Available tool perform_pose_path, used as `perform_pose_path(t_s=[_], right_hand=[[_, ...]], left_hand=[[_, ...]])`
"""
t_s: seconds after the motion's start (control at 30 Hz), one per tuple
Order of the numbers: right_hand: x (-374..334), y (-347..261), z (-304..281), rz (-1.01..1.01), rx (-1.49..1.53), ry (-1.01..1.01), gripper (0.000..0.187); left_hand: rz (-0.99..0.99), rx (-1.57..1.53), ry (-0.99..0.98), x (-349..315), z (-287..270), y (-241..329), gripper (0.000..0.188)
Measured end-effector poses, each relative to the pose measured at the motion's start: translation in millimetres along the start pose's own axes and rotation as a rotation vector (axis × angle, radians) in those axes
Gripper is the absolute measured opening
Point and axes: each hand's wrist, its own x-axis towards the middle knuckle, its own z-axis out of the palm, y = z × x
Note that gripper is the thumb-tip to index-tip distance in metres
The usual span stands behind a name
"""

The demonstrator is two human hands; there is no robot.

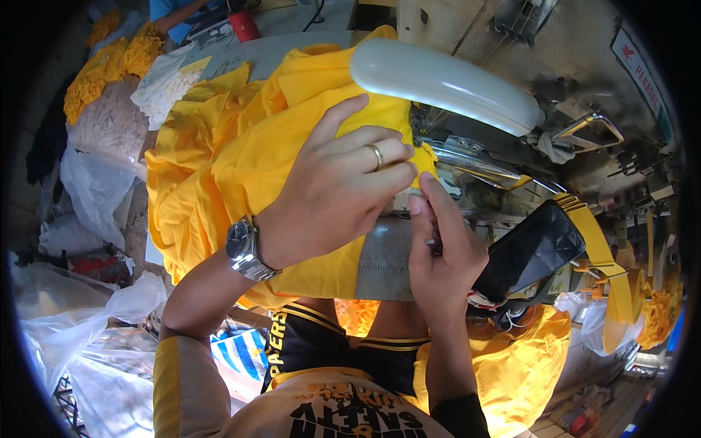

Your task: The person prepares yellow t-shirts for sewing by trimming excess fabric and thread with a small blade, then positions the garment under an industrial sewing machine foot.

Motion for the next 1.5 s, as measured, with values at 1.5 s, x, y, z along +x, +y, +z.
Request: perform_pose_path(t_s=[1.5], right_hand=[[1.1,-49.3,-24.9,0.219,-0.095,-0.344,0.034]], left_hand=[[-0.136,0.196,0.306,-46.8,-38.3,-30.0,0.045]])
